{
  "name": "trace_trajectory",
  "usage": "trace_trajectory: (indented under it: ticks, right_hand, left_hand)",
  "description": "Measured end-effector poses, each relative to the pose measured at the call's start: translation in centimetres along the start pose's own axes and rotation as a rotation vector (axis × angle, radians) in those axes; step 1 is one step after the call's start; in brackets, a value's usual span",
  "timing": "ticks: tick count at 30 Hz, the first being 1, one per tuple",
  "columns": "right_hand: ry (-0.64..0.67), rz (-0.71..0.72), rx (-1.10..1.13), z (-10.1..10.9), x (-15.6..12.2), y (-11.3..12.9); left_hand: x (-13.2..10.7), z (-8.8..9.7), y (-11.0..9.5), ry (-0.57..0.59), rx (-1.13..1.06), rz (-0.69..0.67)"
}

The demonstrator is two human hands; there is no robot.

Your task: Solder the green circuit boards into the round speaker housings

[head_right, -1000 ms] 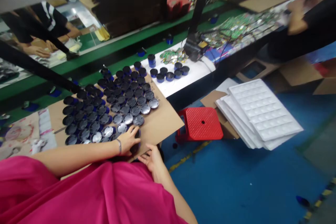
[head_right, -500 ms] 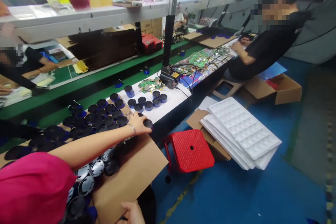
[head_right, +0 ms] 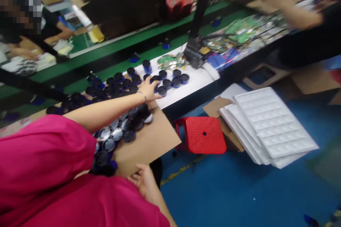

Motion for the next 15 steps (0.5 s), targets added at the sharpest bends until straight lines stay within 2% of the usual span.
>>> trace_trajectory:
  ticks: [3,6,9,11,13,15]
  right_hand:
    - [-0.051,-0.019,0.025,0.0,0.0,-0.1]
    - [-0.077,-0.002,0.034,-0.3,-0.1,-0.5]
    - [-0.077,-0.006,0.022,-0.7,-0.4,-1.0]
    - [-0.073,-0.019,0.001,-0.9,-0.5,-1.4]
    - [-0.071,-0.019,-0.019,-1.2,-0.6,-1.7]
    - [-0.069,0.003,-0.028,-1.4,-0.8,-1.9]
  left_hand:
    - [-6.3,0.9,3.8,0.014,-0.022,-0.195]
    - [-15.2,0.3,8.2,0.094,-0.035,-0.377]
    - [-24.2,-2.0,11.9,0.169,0.0,-0.476]
    - [-29.0,-4.3,13.4,0.211,0.042,-0.51]
    - [-32.5,-6.6,14.2,0.244,0.089,-0.521]
    - [-34.7,-8.6,14.4,0.271,0.131,-0.528]
Point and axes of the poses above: each hand's wrist, its own x-axis towards the middle knuckle, its own z-axis out of the back of the hand, y = z × x, the point moved 2 cm from there along x, towards the middle knuckle, and after that the axes turned 4 degrees about x, right-handed, at the moved point
